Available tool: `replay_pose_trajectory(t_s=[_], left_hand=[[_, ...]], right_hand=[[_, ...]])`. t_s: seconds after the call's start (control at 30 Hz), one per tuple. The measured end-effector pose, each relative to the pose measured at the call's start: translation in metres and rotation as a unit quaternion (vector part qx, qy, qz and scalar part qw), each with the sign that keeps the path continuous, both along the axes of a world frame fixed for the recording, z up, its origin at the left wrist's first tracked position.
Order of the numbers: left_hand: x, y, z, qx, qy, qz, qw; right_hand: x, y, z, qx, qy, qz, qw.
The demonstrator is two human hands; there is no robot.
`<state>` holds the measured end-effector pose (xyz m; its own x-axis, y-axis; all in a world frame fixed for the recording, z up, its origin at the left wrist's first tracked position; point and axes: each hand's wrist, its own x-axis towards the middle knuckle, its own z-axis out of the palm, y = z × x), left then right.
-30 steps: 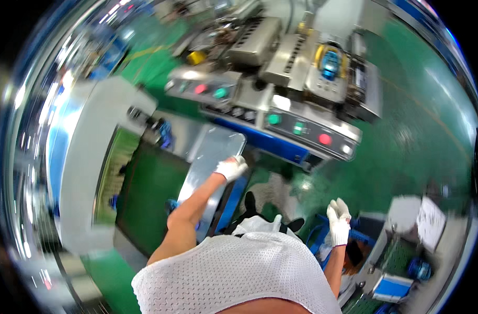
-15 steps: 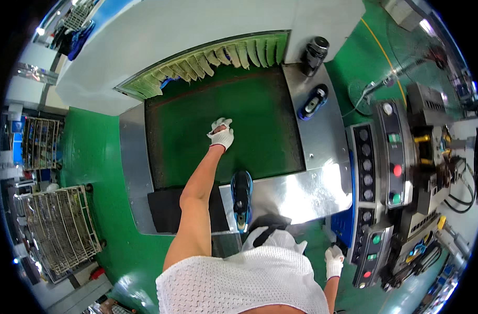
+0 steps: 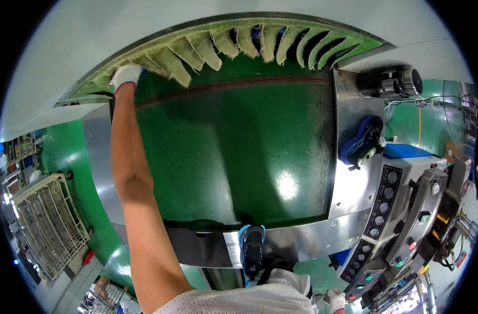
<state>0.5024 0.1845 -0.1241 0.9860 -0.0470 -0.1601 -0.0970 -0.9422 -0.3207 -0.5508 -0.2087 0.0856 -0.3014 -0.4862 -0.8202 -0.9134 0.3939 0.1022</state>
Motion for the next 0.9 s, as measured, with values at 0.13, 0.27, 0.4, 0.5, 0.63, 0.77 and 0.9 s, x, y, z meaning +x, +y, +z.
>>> replay_pose_trajectory(t_s=[0.13,0.27,0.4,0.5,0.63,0.77,0.9], left_hand=[[-0.010,0.065,-0.025,0.030,-0.002,-0.117,0.993],[-0.082,0.007,0.008,0.010,-0.084,-0.139,0.987],[-0.206,0.009,0.031,-0.329,-0.226,-0.131,0.908],[-0.306,-0.034,0.066,-0.449,-0.167,-0.098,0.872],[-0.433,-0.102,0.115,-0.444,-0.018,-0.251,0.860],[-0.587,-0.203,0.160,-0.450,0.228,-0.408,0.761],[-0.712,-0.306,0.228,-0.574,0.341,-0.434,0.606]], right_hand=[[-0.018,-0.020,-0.028,-0.010,-0.011,-0.051,0.999],[-0.022,-0.014,-0.049,0.004,-0.029,0.054,0.998],[0.086,-0.029,-0.057,-0.063,-0.178,0.221,0.957],[0.158,-0.016,-0.031,-0.074,-0.239,0.328,0.911],[0.209,0.012,-0.019,-0.039,-0.388,0.307,0.868],[0.268,0.035,0.023,-0.192,-0.360,0.523,0.748],[0.185,0.003,0.029,-0.331,-0.245,0.550,0.726]])
